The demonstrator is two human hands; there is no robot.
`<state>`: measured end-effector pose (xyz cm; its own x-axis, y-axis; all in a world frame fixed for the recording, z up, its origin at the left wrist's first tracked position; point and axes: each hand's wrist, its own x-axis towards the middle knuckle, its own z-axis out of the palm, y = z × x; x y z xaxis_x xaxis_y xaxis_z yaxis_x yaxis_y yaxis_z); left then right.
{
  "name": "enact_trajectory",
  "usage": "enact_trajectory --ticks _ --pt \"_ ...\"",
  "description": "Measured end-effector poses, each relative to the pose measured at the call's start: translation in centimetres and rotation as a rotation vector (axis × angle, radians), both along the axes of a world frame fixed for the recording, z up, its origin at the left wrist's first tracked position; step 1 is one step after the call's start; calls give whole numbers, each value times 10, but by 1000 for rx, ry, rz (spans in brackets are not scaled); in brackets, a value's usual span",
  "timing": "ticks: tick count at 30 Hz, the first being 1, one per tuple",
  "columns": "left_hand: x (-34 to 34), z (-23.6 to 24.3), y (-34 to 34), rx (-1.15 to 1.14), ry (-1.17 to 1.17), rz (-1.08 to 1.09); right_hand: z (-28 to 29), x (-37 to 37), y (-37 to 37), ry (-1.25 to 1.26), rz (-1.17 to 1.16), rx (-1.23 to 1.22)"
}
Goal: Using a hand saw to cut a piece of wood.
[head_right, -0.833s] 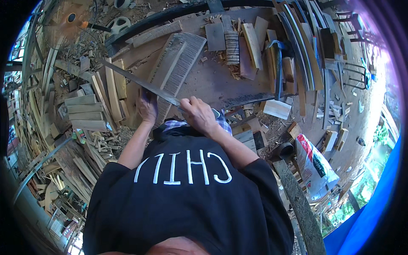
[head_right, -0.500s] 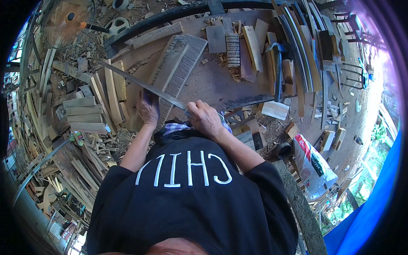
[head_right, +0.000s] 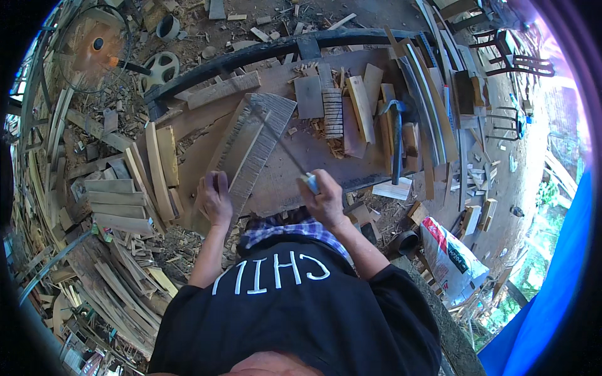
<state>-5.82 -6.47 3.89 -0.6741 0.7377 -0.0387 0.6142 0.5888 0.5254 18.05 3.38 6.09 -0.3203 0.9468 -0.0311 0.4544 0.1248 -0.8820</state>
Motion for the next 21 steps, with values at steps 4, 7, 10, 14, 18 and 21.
enact_trajectory --ticks 4,7,10,14,18,21 --pt "-2 -9 -3 56 84 3 -21 6 28 -62 -34 36" --pt "0 -7 -2 79 61 16 -40 12 45 -99 2 40" --pt "0 -14 -5 72 32 50 -64 15 52 -115 97 150" --pt "4 -6 -4 129 -6 51 -57 17 56 -139 106 176" --pt "4 -13 -2 160 -14 55 -66 19 56 -141 127 146" --pt "3 -15 -7 185 42 35 -69 18 55 -113 122 251"
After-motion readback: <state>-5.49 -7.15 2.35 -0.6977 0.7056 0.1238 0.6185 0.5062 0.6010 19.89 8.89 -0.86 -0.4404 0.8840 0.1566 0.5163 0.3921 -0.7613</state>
